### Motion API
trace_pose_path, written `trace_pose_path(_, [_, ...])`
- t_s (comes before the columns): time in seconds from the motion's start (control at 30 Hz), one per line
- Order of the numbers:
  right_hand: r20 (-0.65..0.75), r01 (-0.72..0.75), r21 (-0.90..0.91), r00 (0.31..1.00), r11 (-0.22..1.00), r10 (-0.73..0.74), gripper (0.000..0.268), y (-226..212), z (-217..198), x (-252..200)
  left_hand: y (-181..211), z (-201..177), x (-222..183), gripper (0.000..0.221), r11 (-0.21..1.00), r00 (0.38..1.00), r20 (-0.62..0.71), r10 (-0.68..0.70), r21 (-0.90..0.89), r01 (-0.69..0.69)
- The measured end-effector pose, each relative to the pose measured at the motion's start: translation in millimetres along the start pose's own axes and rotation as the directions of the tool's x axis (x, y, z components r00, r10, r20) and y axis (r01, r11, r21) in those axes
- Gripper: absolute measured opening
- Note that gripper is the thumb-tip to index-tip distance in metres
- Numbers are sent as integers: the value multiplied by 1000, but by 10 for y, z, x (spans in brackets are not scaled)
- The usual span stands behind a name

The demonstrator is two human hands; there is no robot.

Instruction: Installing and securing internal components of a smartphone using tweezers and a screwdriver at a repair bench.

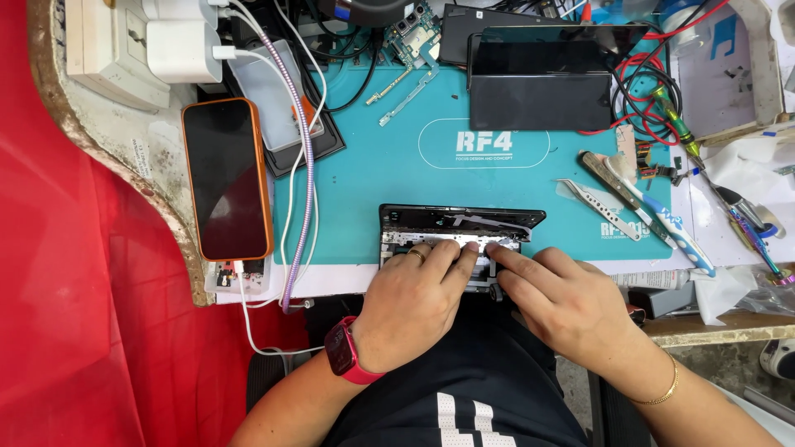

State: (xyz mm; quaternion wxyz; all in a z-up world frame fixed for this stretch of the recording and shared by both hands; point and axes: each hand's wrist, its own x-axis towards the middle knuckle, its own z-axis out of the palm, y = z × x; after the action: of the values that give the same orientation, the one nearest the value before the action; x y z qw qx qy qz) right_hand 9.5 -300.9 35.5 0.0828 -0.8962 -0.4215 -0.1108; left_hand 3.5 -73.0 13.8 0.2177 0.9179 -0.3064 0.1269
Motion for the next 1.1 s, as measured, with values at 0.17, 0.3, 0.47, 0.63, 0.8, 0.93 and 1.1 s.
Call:
trace_pose_path(0.17, [19,-8,-18,1000,1000,9,8,18,-11,3,-5,-8,1,30,998,1000,-10,-21,-55,20])
trace_pose_path(0.3, [36,-15,-33,999,999,16,8,14,-9,19,-13,-16,-17,28,997,999,-45,-16,-74,12])
trace_pose_path(0.47, [16,4,30,1000,1000,-5,11,53,-52,66,0,-108,75,22,996,995,-37,89,-14,-90])
trace_pose_path(0.63, [-61,-167,397,976,902,207,16,113,-159,-46,-16,-98,66,20,994,994,-13,112,9,-111])
trace_pose_path(0.8, [-361,-247,551,790,797,495,54,131,-519,107,27,-65,48,27,993,993,-11,115,29,-115])
trace_pose_path(0.93, [-209,-223,546,897,807,389,41,209,-617,725,42,-43,19,29,994,993,-50,104,21,-103])
trace_pose_path(1.1, [62,-118,694,993,710,104,9,179,-322,1635,37,0,-15,28,999,996,-70,53,9,-52])
